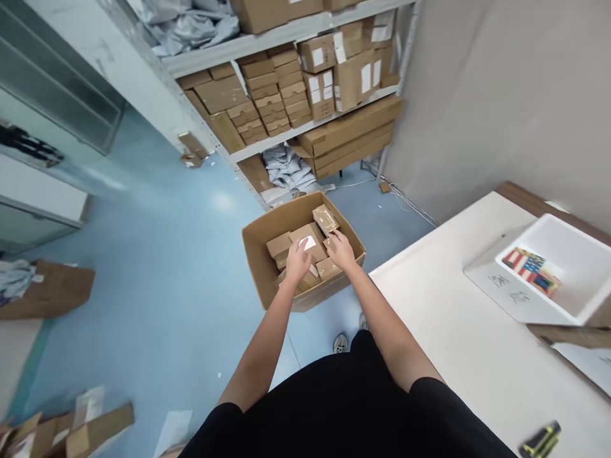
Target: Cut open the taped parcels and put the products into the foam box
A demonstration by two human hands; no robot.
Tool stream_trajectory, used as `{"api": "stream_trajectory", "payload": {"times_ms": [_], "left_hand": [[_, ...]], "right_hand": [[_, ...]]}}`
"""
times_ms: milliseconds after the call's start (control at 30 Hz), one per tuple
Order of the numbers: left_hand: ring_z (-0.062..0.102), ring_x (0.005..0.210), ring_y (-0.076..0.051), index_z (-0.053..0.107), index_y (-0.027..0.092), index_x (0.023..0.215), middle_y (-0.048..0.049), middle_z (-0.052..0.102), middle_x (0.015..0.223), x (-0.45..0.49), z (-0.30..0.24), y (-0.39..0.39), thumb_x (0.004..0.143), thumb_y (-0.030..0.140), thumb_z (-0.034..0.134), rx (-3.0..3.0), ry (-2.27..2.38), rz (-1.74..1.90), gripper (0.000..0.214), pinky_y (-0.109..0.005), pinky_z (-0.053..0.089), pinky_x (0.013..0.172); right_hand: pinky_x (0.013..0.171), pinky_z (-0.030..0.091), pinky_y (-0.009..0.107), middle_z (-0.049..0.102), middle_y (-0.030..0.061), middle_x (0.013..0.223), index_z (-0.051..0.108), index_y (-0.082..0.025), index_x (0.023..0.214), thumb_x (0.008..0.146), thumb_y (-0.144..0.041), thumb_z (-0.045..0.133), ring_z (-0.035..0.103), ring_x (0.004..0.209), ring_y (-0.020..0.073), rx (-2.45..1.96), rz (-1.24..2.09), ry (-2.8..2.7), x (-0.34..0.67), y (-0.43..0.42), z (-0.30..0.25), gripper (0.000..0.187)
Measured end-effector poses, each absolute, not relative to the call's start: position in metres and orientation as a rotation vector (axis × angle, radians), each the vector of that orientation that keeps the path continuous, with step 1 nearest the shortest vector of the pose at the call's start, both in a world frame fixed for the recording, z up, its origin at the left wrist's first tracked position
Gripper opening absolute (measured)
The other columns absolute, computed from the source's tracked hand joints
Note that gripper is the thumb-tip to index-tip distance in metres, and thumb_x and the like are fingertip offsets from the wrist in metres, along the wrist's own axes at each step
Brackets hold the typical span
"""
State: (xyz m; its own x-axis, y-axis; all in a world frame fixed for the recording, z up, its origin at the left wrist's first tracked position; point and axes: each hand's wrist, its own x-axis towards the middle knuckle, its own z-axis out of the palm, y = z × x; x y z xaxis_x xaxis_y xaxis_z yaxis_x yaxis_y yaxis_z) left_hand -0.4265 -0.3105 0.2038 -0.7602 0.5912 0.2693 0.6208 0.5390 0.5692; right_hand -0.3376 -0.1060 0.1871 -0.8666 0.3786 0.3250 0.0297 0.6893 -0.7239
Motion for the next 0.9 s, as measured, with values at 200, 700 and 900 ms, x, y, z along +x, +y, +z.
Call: {"api": "stream_trajectory", "payload": {"times_ms": [200, 700, 900], "left_hand": [[0.04, 0.152, -0.033, 0.049, 0.024, 0.156, -0.0128, 0.044, 0.164, -0.476, 0.164, -0.311, 0.096, 0.024, 0.059, -0.813, -2.892, -0.982, 0.061, -0.05, 0.036, 0.125], [0.039, 0.154, -0.033, 0.049, 0.019, 0.155, -0.0157, 0.042, 0.167, -0.531, -0.023, -0.352, 0.091, 0.034, 0.066, 0.092, -3.38, -1.055, 0.068, -0.046, 0.034, 0.125], [0.055, 0.139, -0.035, 0.063, 0.013, 0.133, -0.0235, 0.066, 0.141, -0.548, -0.119, -0.378, 0.098, 0.05, 0.056, 0.477, -3.163, -1.388, 0.052, -0.051, 0.04, 0.117]], "right_hand": [[0.127, 0.036, 0.05, 0.049, 0.0123, 0.16, 0.061, -0.021, 0.148, 0.091, -0.027, 0.061, 0.044, 0.149, 0.0313, -0.26, 1.175, -2.538, -0.416, -0.084, 0.159, 0.057], [0.13, 0.031, 0.051, 0.054, 0.0111, 0.157, 0.057, -0.021, 0.151, 0.088, -0.02, 0.06, 0.044, 0.151, 0.0291, -0.282, 1.462, -2.858, -0.514, -0.104, -0.001, 0.064], [0.129, 0.033, 0.049, 0.053, 0.0119, 0.158, 0.057, -0.021, 0.152, 0.09, -0.027, 0.063, 0.046, 0.15, 0.0291, -0.321, 1.503, -2.881, -0.505, -0.133, -0.07, 0.063]]}}
